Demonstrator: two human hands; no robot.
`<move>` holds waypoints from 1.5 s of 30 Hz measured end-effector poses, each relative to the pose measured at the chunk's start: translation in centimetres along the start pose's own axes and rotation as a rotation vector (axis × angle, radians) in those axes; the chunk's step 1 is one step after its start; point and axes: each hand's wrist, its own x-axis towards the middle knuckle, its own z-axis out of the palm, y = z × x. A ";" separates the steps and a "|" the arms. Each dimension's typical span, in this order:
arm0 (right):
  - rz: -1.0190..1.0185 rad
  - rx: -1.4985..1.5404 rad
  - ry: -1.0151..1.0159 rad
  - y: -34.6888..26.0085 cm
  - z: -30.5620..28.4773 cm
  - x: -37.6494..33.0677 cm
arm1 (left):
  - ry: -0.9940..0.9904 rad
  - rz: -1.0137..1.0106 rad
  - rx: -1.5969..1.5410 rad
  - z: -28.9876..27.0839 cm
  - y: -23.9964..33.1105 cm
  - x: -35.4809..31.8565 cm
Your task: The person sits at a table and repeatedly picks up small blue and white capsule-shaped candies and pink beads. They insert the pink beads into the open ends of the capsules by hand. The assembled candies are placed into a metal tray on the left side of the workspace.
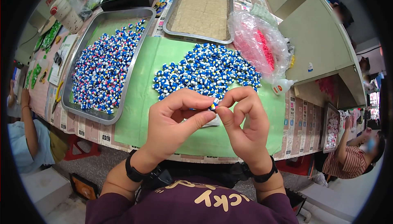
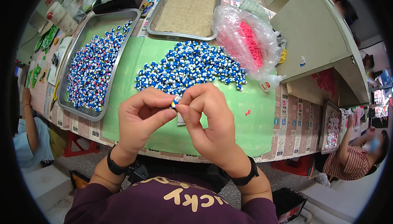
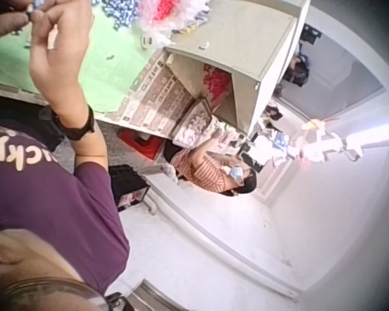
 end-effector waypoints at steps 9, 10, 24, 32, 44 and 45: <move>0.293 0.308 -0.085 0.5 -1.7 -0.4 | -0.116 0.327 0.454 -0.9 0.8 0.0; 0.289 0.249 -0.045 0.8 -2.7 -0.6 | -0.049 0.338 0.473 -1.6 0.9 0.0; 0.399 -0.506 -0.054 6.3 -11.6 -6.8 | 0.732 0.214 1.175 -17.6 5.4 -2.1; 0.308 -0.594 -0.152 6.5 -10.9 -6.6 | -0.235 0.114 0.964 -5.4 1.1 -0.6; 0.451 -0.602 -0.133 6.2 -10.2 -6.3 | -0.347 0.089 1.101 -3.5 -1.7 -1.3; 0.437 -0.592 -0.118 6.1 -10.1 -6.2 | -0.347 0.086 1.090 -3.4 -1.7 -1.3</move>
